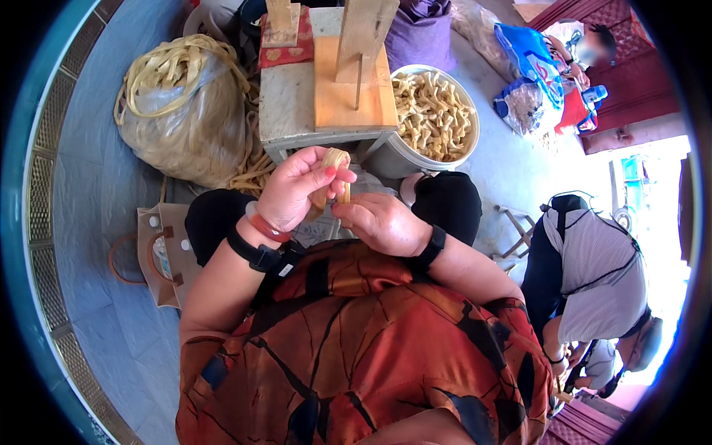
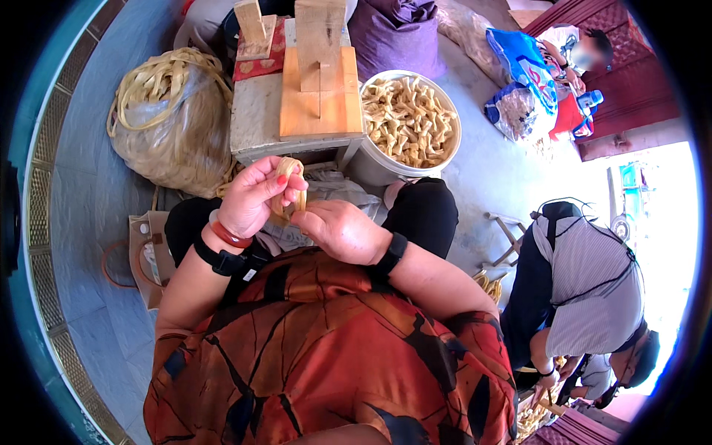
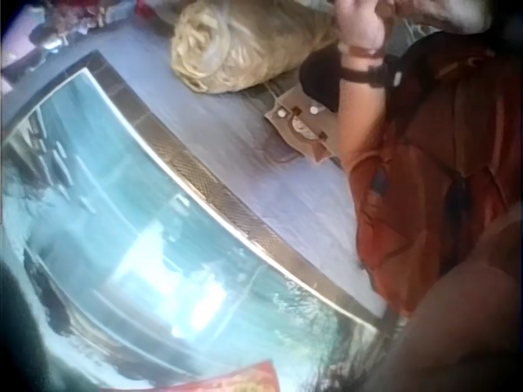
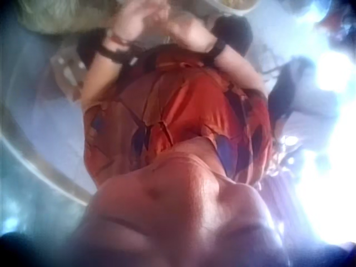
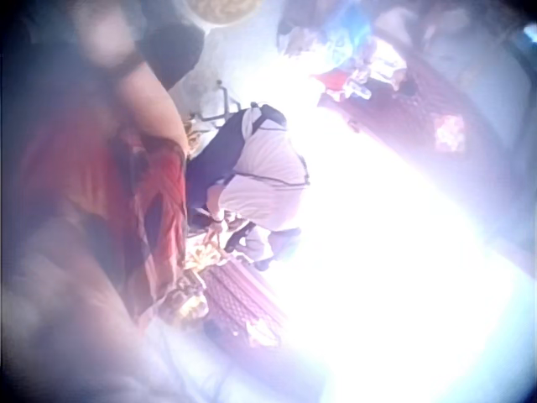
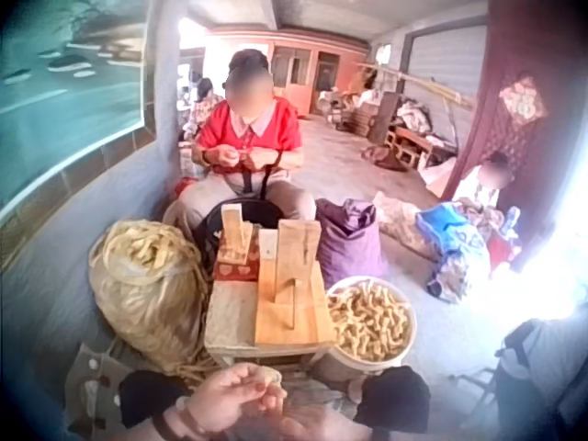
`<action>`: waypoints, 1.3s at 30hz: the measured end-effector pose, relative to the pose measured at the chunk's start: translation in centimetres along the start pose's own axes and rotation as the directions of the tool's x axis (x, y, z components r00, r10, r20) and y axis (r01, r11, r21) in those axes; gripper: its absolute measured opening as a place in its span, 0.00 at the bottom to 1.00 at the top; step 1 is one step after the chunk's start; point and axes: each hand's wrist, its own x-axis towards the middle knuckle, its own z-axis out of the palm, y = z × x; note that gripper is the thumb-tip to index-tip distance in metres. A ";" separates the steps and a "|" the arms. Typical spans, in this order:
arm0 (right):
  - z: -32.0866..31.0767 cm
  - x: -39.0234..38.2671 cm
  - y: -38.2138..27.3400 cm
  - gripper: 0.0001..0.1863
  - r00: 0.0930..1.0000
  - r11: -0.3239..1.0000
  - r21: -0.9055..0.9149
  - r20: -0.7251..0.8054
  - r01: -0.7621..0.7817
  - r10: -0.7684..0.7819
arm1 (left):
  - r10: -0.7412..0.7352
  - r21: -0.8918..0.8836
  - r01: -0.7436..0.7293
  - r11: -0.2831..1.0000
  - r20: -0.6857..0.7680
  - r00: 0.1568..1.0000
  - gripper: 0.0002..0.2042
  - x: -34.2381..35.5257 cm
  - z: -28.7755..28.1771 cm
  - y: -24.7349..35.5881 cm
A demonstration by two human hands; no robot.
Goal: The person manipulates thin strips of material by hand, folding and weaving them into specific shapes and placing them into a bucket.
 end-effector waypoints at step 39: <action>-1.5 0.0 3.8 0.07 0.532 0.067 0.770 0.373 -0.634 0.760 | 0.495 0.878 -0.473 0.080 0.377 0.783 0.17 1.7 -0.4 -3.6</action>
